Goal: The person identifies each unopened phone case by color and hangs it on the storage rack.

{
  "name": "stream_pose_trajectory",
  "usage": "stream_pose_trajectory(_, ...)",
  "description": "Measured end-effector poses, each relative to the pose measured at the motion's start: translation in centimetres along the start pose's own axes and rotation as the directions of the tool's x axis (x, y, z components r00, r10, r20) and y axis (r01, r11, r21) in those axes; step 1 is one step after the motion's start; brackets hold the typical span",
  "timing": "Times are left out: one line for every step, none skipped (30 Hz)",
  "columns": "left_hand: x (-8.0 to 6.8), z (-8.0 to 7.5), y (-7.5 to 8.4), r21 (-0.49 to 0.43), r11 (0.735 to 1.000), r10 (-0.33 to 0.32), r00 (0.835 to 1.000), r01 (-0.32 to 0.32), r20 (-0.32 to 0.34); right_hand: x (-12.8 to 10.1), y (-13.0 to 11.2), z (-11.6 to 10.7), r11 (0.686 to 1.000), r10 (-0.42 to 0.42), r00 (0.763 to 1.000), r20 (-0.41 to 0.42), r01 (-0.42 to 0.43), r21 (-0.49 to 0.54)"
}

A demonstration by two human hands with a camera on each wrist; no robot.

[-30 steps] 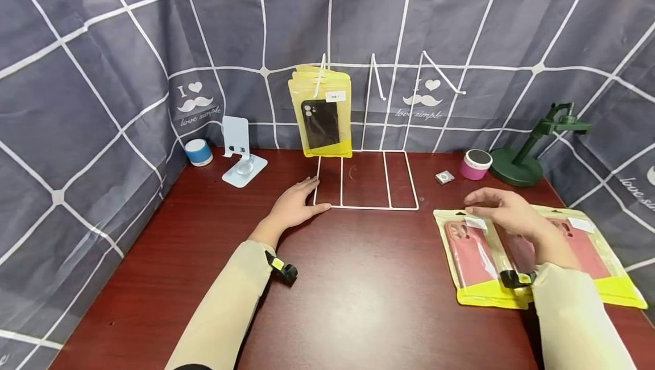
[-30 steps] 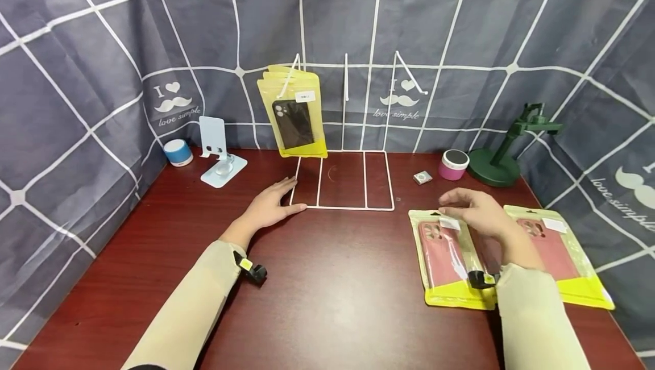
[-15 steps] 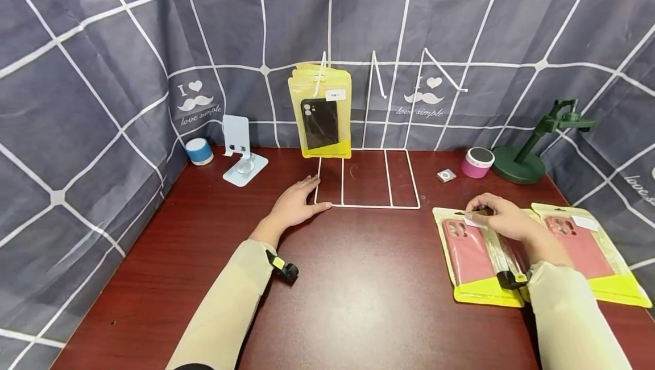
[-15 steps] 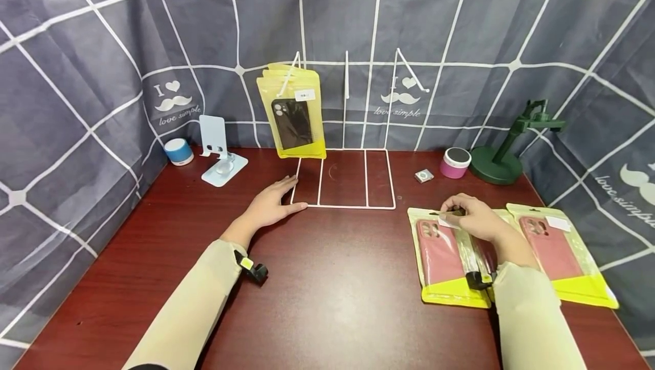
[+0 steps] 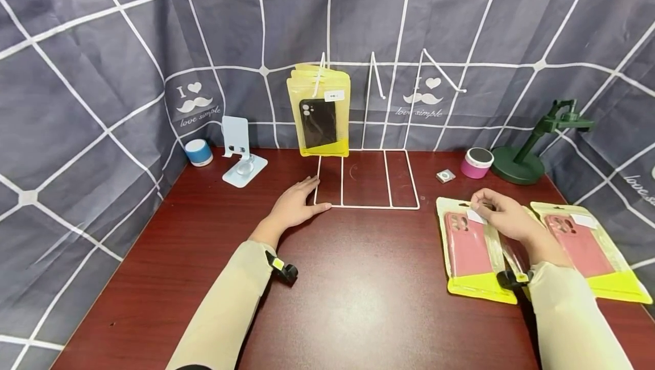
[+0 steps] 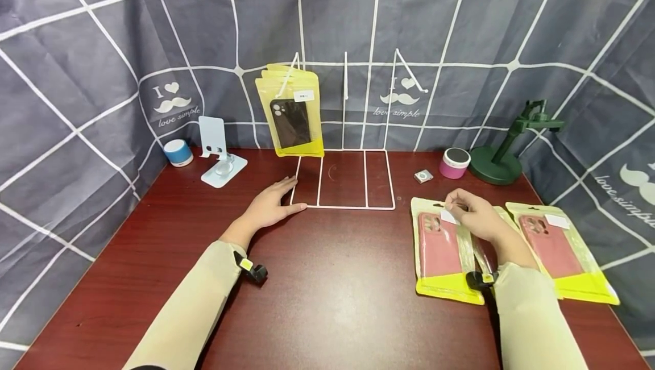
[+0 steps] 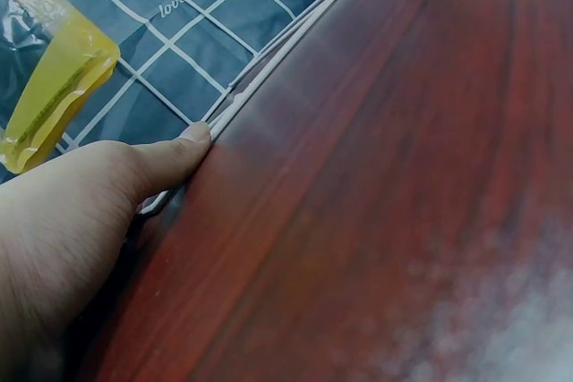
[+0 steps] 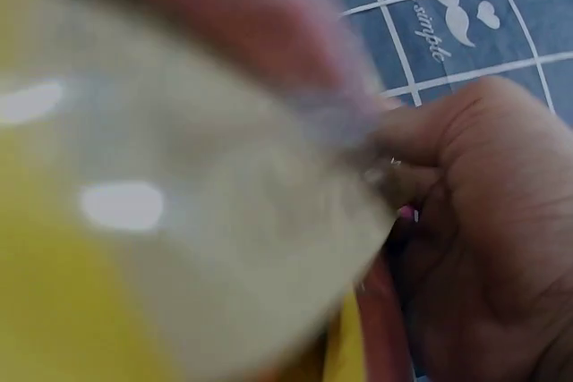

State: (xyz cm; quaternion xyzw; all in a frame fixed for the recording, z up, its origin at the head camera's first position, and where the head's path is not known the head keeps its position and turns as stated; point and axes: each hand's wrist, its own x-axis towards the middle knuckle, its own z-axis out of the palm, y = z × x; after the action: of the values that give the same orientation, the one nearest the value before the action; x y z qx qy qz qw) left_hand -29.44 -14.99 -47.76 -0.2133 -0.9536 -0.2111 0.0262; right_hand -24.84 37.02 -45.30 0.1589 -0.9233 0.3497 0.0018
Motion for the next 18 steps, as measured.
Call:
stream_pose_trajectory(0.0,0.0,0.0,0.002,1.0,0.0,1.0,0.0,0.0,0.0,0.1,0.0,1.0,0.0,1.0,-0.001,0.0,0.03)
stream_pose_trajectory(0.0,0.0,0.0,0.0,1.0,0.0,1.0,0.0,0.0,0.0,0.2,0.0,0.998,0.0,1.0,0.0,0.0,0.06)
stream_pose_trajectory(0.0,0.0,0.1,-0.002,1.0,-0.001,1.0,0.001,-0.002,0.0,0.2,0.0,0.996,0.003,1.0,0.002,-0.003,0.089)
stream_pose_trajectory(0.0,0.0,0.1,-0.004,1.0,-0.001,1.0,0.001,-0.003,0.0,0.3,0.0,0.993,0.006,1.0,0.009,-0.007,0.117)
stream_pose_trajectory(0.0,0.0,0.1,-0.005,1.0,-0.001,1.0,0.001,-0.004,0.0,0.4,0.0,0.99,0.01,1.0,0.014,-0.012,0.138)
stream_pose_trajectory(0.0,0.0,0.1,-0.004,1.0,-0.002,1.0,0.002,-0.004,0.0,0.4,0.0,0.988,0.013,1.0,0.021,-0.016,0.156)
stream_pose_trajectory(0.0,0.0,0.1,-0.005,1.0,-0.005,1.0,0.005,-0.004,0.0,0.5,0.0,0.985,0.015,1.0,0.026,-0.019,0.174)
stream_pose_trajectory(0.0,0.0,0.1,-0.006,1.0,-0.007,1.0,0.007,-0.002,-0.1,0.6,-0.1,0.982,0.014,0.999,0.03,-0.019,0.189)
stream_pose_trajectory(0.0,0.0,0.1,-0.005,1.0,-0.009,1.0,0.009,-0.001,-0.1,0.6,-0.1,0.979,0.009,0.999,0.034,-0.016,0.203)
stream_pose_trajectory(0.0,0.0,0.1,-0.006,1.0,-0.011,1.0,0.011,0.001,-0.2,0.7,-0.2,0.974,0.0,0.999,0.041,-0.009,0.227)
stream_pose_trajectory(0.0,-0.1,0.1,-0.006,1.0,-0.013,1.0,0.013,0.003,-0.3,0.7,-0.2,0.966,-0.011,0.999,0.051,-0.002,0.259)
stream_pose_trajectory(0.1,0.0,0.1,-0.004,1.0,-0.013,1.0,0.013,0.004,-0.3,0.8,-0.2,0.958,-0.024,0.998,0.059,0.006,0.285)
stream_pose_trajectory(0.1,0.0,0.0,-0.002,1.0,-0.014,1.0,0.014,0.006,-0.3,0.9,-0.2,0.951,-0.041,0.997,0.067,0.018,0.31)
stream_pose_trajectory(0.0,0.0,0.0,-0.001,1.0,-0.015,1.0,0.015,0.006,-0.3,0.9,-0.2,0.942,-0.055,0.995,0.078,0.025,0.335)
stream_pose_trajectory(0.0,0.0,0.0,-0.002,1.0,-0.014,1.0,0.014,0.006,-0.3,1.0,-0.2,0.934,-0.064,0.994,0.087,0.029,0.356)
stream_pose_trajectory(0.0,0.0,-0.1,-0.003,1.0,-0.013,1.0,0.013,0.003,-0.3,1.1,-0.1,0.928,-0.066,0.994,0.093,0.027,0.372)
stream_pose_trajectory(0.0,0.1,-0.1,-0.003,1.0,-0.013,1.0,0.013,0.002,-0.2,1.1,-0.1,0.928,-0.061,0.994,0.092,0.023,0.372)
stream_pose_trajectory(0.0,0.1,-0.1,-0.004,1.0,-0.011,1.0,0.011,0.001,-0.2,1.2,-0.1,0.931,-0.046,0.995,0.089,0.01,0.366)
